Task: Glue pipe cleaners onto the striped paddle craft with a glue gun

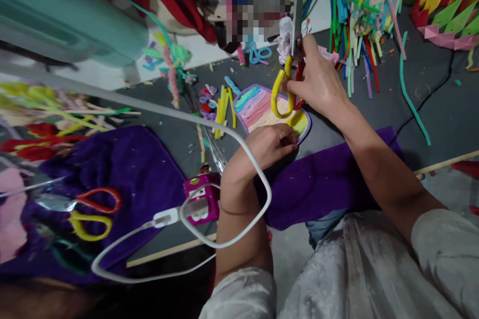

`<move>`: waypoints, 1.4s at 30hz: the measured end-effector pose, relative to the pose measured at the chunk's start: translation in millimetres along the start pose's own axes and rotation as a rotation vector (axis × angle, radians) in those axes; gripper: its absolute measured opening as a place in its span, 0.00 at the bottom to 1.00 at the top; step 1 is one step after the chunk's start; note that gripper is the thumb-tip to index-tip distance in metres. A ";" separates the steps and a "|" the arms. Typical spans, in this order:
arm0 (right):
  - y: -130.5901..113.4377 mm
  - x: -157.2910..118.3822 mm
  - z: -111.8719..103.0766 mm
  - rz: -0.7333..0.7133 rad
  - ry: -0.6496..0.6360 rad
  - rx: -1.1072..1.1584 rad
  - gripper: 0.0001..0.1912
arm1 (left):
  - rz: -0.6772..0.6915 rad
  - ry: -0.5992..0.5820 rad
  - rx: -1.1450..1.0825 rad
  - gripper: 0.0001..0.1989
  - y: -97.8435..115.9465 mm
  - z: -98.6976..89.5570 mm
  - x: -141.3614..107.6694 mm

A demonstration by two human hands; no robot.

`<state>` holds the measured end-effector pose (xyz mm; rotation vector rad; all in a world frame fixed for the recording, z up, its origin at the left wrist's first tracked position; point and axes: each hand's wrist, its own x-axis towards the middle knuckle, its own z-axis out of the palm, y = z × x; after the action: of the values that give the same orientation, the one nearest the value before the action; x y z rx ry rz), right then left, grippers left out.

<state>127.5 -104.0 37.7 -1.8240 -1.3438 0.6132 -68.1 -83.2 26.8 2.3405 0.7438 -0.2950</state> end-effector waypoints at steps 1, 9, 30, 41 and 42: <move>0.7 0.0 0.2 -0.005 0.002 0.006 0.28 | 0.000 0.002 -0.004 0.05 -0.4 0.2 0.0; 2.6 0.9 -0.9 0.000 -0.014 0.042 0.29 | -0.019 -0.003 0.006 0.04 0.6 1.2 0.4; -3.8 -0.8 -7.1 0.000 -0.053 -0.117 0.26 | -0.022 0.088 0.041 0.05 0.8 8.6 -3.9; 4.6 -8.8 0.3 -0.110 -0.002 -0.139 0.32 | -0.040 0.603 0.109 0.05 1.9 66.2 -17.8; 7.8 -9.9 0.7 -0.109 0.010 -0.134 0.32 | -0.019 0.648 0.086 0.05 0.2 70.8 -17.4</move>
<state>128.3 -114.2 30.3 -1.8427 -1.4981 0.4660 -83.2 -136.9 -20.2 2.5240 1.0644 0.4598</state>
